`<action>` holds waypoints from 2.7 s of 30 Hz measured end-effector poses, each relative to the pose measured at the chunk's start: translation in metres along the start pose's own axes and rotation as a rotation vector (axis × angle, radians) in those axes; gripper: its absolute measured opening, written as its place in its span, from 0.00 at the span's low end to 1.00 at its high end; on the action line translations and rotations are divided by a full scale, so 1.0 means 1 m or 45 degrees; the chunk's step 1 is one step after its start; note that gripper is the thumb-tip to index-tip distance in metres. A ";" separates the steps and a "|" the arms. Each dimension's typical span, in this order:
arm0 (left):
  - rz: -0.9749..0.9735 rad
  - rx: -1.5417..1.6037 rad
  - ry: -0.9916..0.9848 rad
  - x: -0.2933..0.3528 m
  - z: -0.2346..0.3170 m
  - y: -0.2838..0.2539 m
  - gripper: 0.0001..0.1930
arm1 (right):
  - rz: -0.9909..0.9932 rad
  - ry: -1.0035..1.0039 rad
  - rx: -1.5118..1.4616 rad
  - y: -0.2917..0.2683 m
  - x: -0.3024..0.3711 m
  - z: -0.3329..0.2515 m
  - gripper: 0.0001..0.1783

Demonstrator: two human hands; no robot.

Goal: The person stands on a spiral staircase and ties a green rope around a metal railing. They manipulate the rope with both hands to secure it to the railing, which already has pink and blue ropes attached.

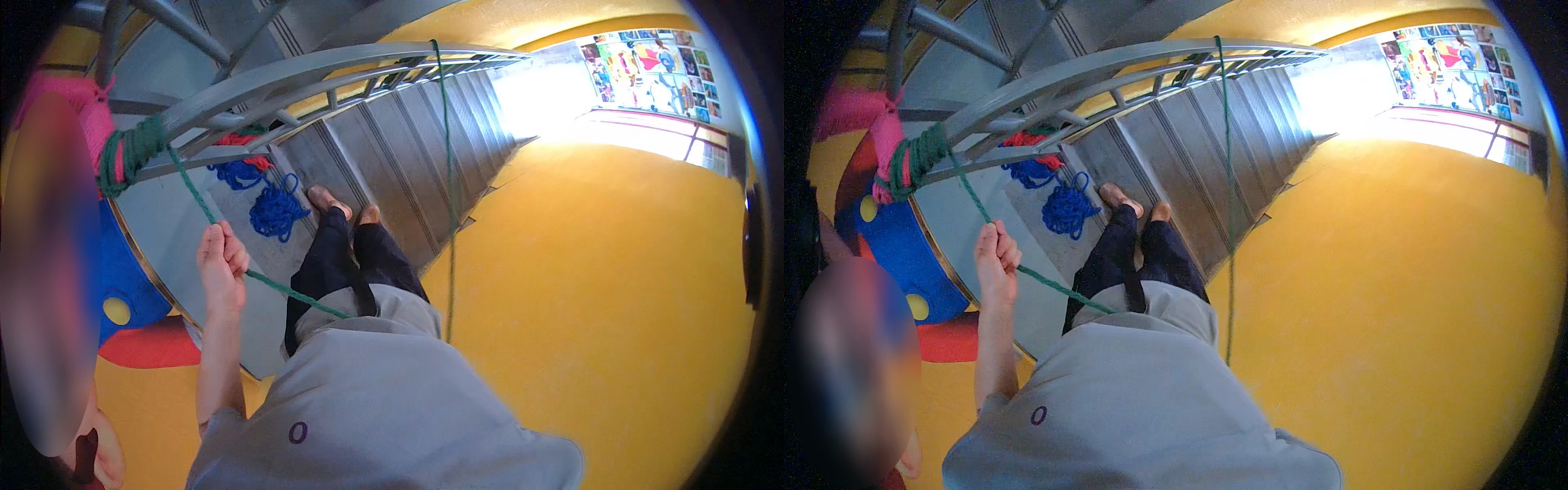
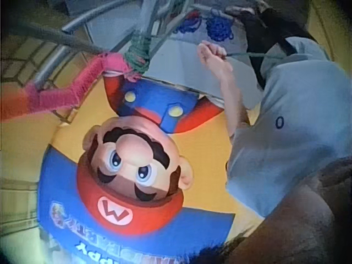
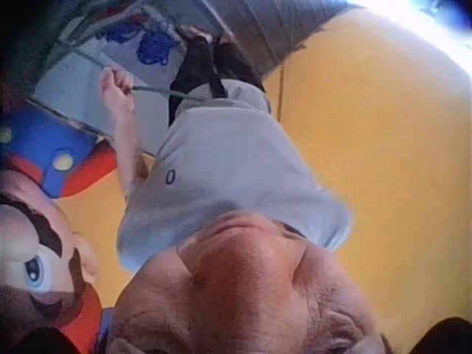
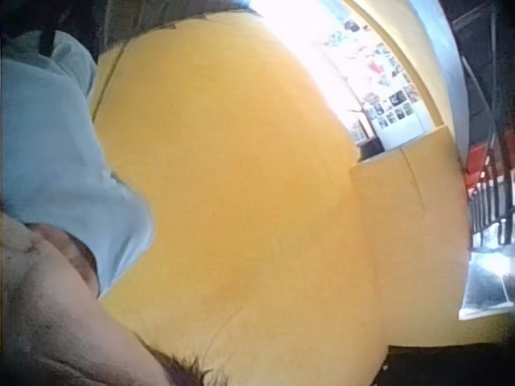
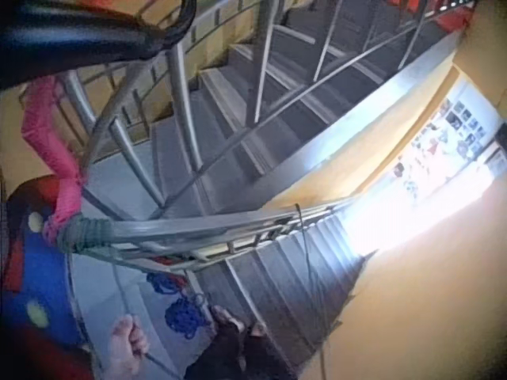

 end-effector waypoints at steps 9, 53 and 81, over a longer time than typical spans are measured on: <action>0.368 -1.836 0.685 -0.038 -0.021 -0.080 0.12 | -0.083 0.070 -0.346 -0.015 -0.124 0.043 0.17; 0.136 -0.638 0.269 0.002 -0.006 0.016 0.10 | -1.370 -0.531 0.189 0.444 -0.059 -0.423 0.11; -0.566 -2.809 -0.224 -0.145 0.218 0.031 0.22 | -1.088 -1.173 0.969 0.463 -0.057 -0.415 0.09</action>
Point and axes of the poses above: each hand's wrist, its own x-axis away from the middle knuckle, its own y-axis out of the palm, z = x × y, the point moved 2 cm from there along -x, towards the middle knuckle, and after that the axes turned 13 degrees about -z, right-handed, at the moved point
